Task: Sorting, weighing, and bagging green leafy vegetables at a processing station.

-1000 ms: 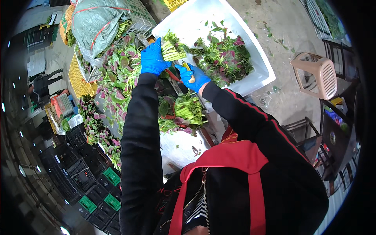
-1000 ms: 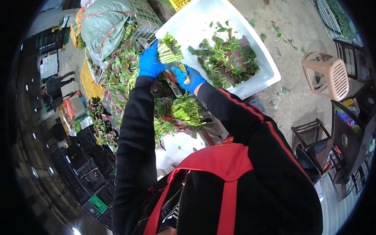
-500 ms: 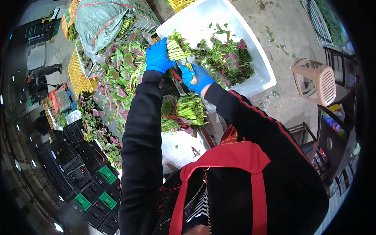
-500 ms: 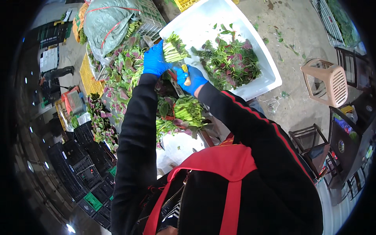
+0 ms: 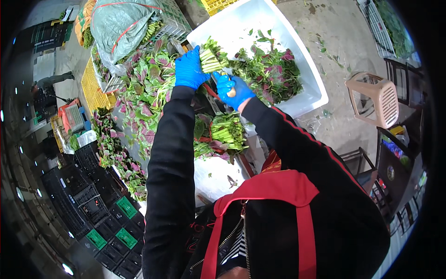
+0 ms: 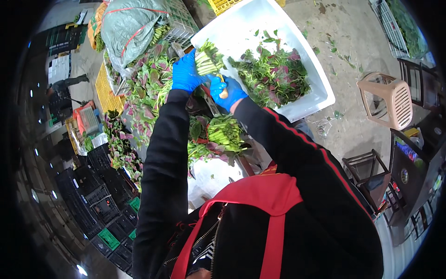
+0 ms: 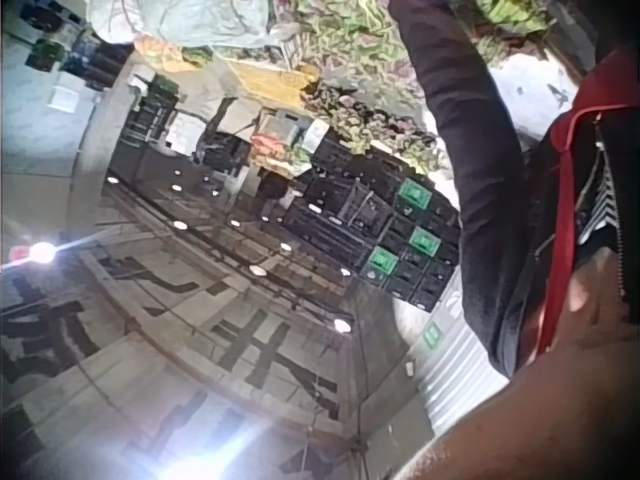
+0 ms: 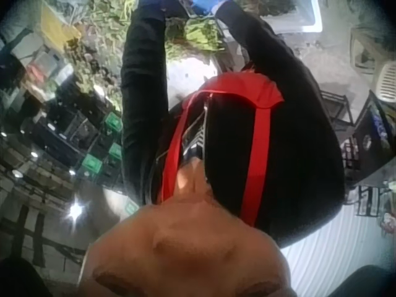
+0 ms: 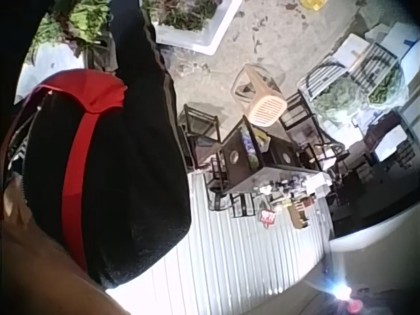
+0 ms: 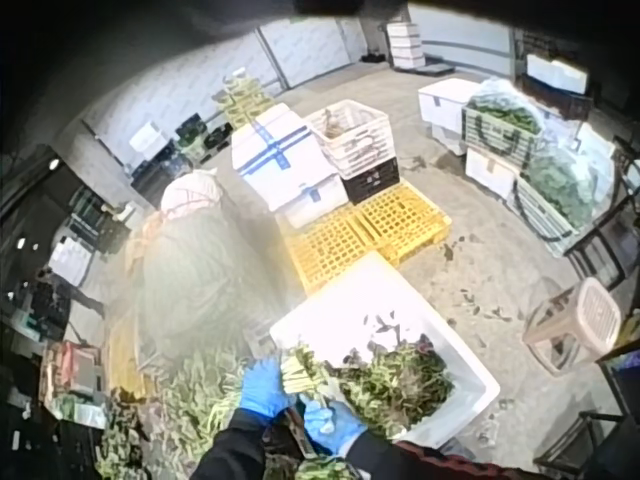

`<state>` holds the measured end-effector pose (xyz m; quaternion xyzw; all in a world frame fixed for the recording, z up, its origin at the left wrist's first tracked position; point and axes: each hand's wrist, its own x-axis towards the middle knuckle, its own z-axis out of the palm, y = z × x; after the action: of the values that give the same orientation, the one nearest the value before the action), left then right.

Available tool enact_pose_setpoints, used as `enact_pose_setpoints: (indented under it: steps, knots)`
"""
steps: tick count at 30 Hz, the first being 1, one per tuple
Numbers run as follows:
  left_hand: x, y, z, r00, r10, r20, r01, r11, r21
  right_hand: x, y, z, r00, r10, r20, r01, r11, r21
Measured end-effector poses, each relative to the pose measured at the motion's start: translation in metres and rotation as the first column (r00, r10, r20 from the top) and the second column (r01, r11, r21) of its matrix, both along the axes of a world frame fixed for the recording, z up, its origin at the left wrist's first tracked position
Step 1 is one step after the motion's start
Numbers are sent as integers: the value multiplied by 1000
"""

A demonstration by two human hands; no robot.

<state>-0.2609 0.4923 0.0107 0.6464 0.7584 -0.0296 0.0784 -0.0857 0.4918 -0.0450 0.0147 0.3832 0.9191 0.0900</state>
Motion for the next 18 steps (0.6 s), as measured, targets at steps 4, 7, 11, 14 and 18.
enact_pose_setpoints:
  steps: [4,7,11,14,18]
  knots:
    - [0,-1,-1,1000,-12,2,12,999,41,0,1,2,1000,16,16,-15,998,-59]
    - [-1,-2,-3,998,-39,-55,45,994,97,2,-1,1,999,35,0,-35,998,-61]
    - [-3,-1,-4,999,15,46,-16,1000,24,1,2,6,995,-45,-86,49,998,35]
    - [-1,-3,-4,999,-45,-21,46,996,79,1,11,13,996,-31,-86,39,995,91]
    - [2,-6,-3,997,-69,-17,71,983,171,5,39,5,833,-146,534,-166,854,493]
